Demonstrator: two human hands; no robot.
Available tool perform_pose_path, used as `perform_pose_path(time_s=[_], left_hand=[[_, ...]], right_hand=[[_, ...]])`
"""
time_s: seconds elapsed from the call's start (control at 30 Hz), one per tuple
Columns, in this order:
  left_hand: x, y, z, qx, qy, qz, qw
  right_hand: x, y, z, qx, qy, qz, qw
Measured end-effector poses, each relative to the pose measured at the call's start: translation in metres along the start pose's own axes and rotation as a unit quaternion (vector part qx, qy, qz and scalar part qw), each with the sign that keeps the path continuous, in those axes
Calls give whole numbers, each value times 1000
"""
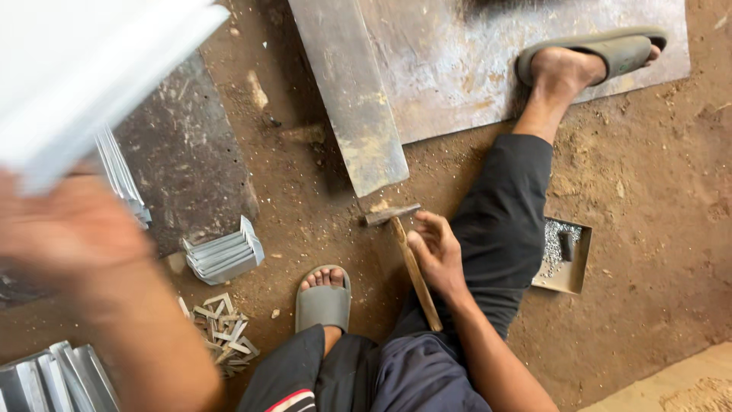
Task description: The person sits on the workshop floor and hammers small metal bracket pieces onto the edge of sheet metal panels, taking fasteners from a metal tray. Finished panels are stacked with other completed panels beside them.
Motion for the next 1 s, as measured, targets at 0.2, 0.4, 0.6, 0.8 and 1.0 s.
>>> perform_pose_path(time_s=[0.2, 0.4, 0.6, 0.8, 1.0], left_hand=[[-164, -25, -138, 172, -292, -201, 919], [-237, -65, -241, 219, -474, -68, 850], [-217, -73, -243, 142, -471, -50, 869], [-180, -44, -207, 27, -376, 141, 915], [-191, -34, -205, 6, -371, 172, 913]], right_hand=[[-10, 23, 27, -90, 88, 327, 937], [13, 23, 38, 21, 132, 322, 937], [15, 8, 57, 44, 137, 289, 946], [-4, 4, 69, -11, 112, 316, 942], [8, -4, 70, 29, 184, 265, 946]])
Point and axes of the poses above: each hand's wrist, its own z-axis towards the middle knuckle, its own y-axis out of the palm, x = y × z, the point moved 6 cm from there along z, towards the middle knuckle, and after that the axes turned 7 degrees about x, right-handed, at the moved point
